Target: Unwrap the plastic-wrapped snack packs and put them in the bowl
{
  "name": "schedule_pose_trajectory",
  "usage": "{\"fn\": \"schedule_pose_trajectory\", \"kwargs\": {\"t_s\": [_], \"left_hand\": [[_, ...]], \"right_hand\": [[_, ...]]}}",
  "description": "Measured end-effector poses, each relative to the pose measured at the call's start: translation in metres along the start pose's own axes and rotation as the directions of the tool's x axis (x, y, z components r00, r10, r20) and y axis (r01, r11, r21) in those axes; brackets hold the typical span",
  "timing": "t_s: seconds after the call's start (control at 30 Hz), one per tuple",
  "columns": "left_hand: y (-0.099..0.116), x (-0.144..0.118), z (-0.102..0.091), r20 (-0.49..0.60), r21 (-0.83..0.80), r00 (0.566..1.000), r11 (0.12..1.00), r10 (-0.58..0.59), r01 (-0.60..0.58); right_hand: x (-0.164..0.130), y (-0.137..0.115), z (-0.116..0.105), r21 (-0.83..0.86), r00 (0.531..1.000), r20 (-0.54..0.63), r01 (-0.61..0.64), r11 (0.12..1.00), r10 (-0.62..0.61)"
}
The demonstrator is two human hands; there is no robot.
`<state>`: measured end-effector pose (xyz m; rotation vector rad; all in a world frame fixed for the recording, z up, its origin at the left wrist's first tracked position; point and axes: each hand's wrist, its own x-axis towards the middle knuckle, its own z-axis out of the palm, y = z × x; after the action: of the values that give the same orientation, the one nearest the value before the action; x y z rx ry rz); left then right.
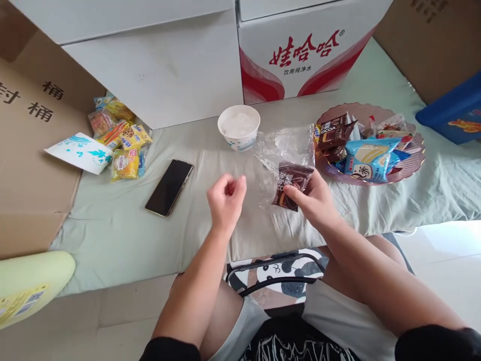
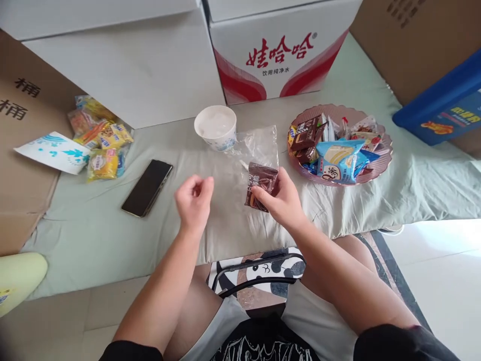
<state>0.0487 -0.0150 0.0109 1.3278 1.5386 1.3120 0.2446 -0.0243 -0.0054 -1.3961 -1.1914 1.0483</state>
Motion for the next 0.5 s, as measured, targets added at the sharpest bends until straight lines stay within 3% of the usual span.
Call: {"fn": "schedule_pose_trajectory", "kwargs": {"t_s": [0.07,0.13,0.27,0.33,0.43,0.5], "left_hand": [[0.001,-0.005,0.004,0.124,0.019,0.99,0.998,0.063,-0.066],[0.001,-0.011,0.012,0.291,-0.025,0.955,0.998,0.059,-0.054],[-0.003,-0.018,0.025,0.576,-0.176,0.817,0.98,0.028,0.091],[-0.004,-0.018,0.027,0.638,-0.177,0.769,0.978,0.026,0.113],[-0.003,-0.018,0.026,0.632,-0.092,0.775,0.991,-0.018,0.099],[-0.002,-0.017,0.024,0.625,-0.041,0.78,0.995,-0.047,0.093]], "right_hand": [[-0.001,-0.002,-0.003,-0.092,0.999,-0.046,-0.01,0.996,0.006],[-0.002,-0.004,-0.004,-0.098,1.0,-0.016,0.019,0.995,-0.021],[-0.006,-0.004,-0.002,0.198,0.984,0.145,0.072,0.978,-0.102],[-0.007,-0.004,-0.002,0.319,0.977,0.192,0.027,0.947,-0.093],[-0.01,-0.002,-0.002,0.385,0.967,0.243,-0.021,0.923,-0.079],[-0.012,-0.003,-0.003,0.368,0.955,0.266,0.026,0.929,-0.132]]}}
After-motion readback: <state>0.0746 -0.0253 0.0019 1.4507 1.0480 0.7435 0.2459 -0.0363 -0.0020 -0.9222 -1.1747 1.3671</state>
